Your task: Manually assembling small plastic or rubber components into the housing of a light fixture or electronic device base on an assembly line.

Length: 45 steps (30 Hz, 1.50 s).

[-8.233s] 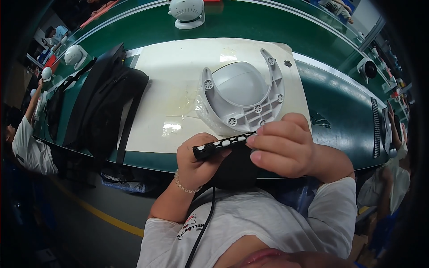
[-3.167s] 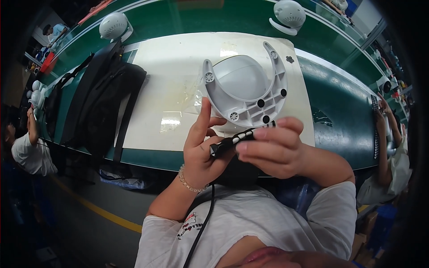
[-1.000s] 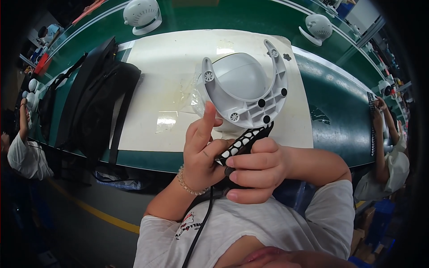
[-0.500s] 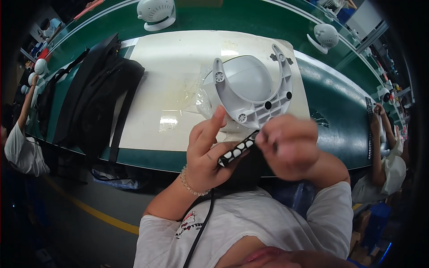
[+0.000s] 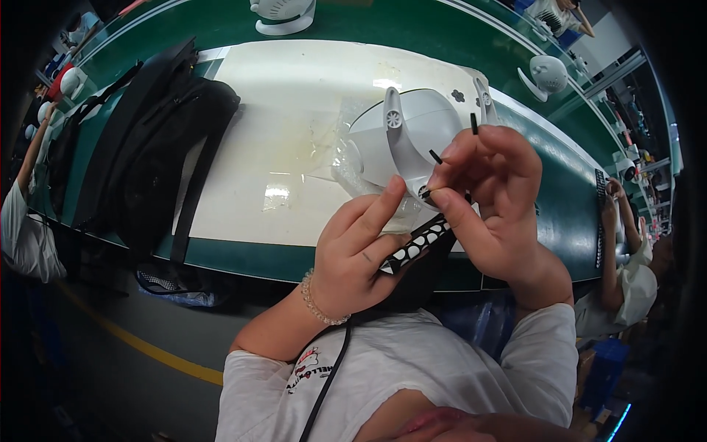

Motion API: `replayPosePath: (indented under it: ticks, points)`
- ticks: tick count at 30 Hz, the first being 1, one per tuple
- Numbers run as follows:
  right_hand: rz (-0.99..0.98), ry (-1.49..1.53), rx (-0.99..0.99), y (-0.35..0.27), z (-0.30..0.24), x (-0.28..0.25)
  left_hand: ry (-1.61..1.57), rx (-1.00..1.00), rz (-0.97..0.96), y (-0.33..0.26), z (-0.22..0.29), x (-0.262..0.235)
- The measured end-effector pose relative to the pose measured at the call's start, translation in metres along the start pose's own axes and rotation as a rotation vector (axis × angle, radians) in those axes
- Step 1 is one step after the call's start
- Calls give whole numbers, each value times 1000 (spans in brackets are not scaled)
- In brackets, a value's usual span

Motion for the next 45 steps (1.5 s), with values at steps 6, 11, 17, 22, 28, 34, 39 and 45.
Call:
replayPosePath:
  ticks: [6,11,17,22,28,34,39,45]
  points:
    - [-4,-177,-8,0,-8,2,1,-8,-15,-1,-1,1]
    - [138,-494,-306,-9,-23,11,73,20,6,3,0,0]
    - [30,-667,-350,-14,-37,18,38,-13,16,2,-1,-1]
    - [189,-320,-174,16,-27,-17,1,-44,-60,2,-3,3]
    - [95,-213,-82,51,-10,-8,8,-56,-36,1,-2,3]
    - [43,-77,56,56,-4,-2,1,-54,-23,0,-3,2]
    - [49,-104,41,56,-2,-3,5,-59,-34,1,-3,3]
    - [111,-194,-43,55,-6,-5,-4,-53,-31,1,-3,3]
Point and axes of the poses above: each hand's wrist, its own y-axis towards the middle knuckle, its own x-axis out of the palm, z = x × y, the point moved 7 cm from there along y, towards the middle knuckle, and after that the axes turned 14 degrees about x, right-handed, at the moved point
